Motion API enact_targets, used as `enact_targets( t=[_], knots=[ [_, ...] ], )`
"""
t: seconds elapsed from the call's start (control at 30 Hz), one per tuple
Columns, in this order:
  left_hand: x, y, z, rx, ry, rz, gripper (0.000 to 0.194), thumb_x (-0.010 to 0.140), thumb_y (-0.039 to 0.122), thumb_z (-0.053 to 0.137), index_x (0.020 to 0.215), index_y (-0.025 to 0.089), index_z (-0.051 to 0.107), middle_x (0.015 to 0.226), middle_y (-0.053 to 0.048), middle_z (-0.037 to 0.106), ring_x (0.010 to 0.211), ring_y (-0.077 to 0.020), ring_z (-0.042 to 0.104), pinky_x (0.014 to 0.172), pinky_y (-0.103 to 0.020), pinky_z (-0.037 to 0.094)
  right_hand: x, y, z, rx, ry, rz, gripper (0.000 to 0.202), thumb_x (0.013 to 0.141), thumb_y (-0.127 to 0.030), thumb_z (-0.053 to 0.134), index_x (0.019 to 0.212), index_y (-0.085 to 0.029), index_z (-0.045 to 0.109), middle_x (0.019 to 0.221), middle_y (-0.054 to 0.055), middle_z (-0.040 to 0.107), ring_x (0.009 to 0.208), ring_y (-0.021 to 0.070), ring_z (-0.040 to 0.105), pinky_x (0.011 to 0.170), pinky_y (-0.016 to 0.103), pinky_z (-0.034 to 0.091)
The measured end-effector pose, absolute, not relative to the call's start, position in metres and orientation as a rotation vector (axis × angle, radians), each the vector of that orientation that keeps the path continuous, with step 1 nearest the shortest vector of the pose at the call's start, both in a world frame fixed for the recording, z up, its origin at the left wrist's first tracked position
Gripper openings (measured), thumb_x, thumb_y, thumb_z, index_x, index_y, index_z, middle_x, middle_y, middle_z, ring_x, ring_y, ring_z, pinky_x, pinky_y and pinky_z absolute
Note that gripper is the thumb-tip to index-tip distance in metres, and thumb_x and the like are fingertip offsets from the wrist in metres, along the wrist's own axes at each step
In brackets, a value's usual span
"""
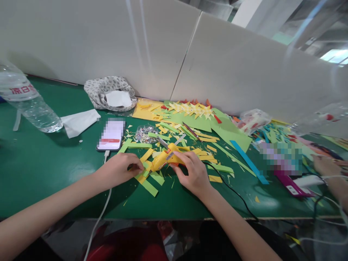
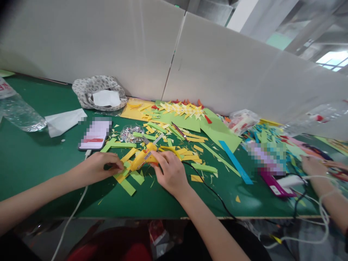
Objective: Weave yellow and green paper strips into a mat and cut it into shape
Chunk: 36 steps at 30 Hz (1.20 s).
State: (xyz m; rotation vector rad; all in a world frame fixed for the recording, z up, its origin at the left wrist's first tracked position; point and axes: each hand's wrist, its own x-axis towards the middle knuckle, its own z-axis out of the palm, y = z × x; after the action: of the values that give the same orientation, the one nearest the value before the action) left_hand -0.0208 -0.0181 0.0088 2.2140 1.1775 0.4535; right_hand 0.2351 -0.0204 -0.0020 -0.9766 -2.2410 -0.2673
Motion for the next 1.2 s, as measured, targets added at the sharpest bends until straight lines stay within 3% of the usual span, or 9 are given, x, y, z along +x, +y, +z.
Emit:
enact_targets(
  t=[0.77,0.97,1.2],
  knots=[
    [-0.021,-0.019,0.009,2.199,1.194,0.483,0.019,0.079,0.019,0.050,0.080,0.022,0.068,0.079,-0.001,0.067,0.068,-0.0129,0.060,0.061,-0.024,0.045,0.234,-0.020,-0.003,-1.035,-2.242,-0.271,0.047,0.080,-0.020,0.058,0.124,-0.023,0.043,0.090,0.006,0.056,0.083,0.0210,0.056,0.067,0.033,0.050],
    [-0.019,-0.020,0.008,2.177,1.234,0.477,0.014,0.078,0.027,0.054,0.078,0.022,0.068,0.080,-0.001,0.067,0.066,-0.0132,0.060,0.056,-0.023,0.043,0.247,-0.010,0.005,-1.178,-2.105,-0.074,0.046,0.075,-0.026,0.062,0.118,-0.023,0.045,0.100,0.009,0.055,0.090,0.0235,0.055,0.074,0.038,0.050],
    [-0.014,-0.025,0.004,2.182,1.304,0.500,0.015,0.079,0.031,0.056,0.075,0.021,0.065,0.078,-0.002,0.065,0.069,-0.0143,0.059,0.061,-0.025,0.044,0.258,0.005,0.001,-1.427,-1.897,0.063,0.050,0.065,-0.031,0.069,0.110,-0.022,0.050,0.091,0.007,0.058,0.083,0.0238,0.057,0.071,0.039,0.049]
  ],
)
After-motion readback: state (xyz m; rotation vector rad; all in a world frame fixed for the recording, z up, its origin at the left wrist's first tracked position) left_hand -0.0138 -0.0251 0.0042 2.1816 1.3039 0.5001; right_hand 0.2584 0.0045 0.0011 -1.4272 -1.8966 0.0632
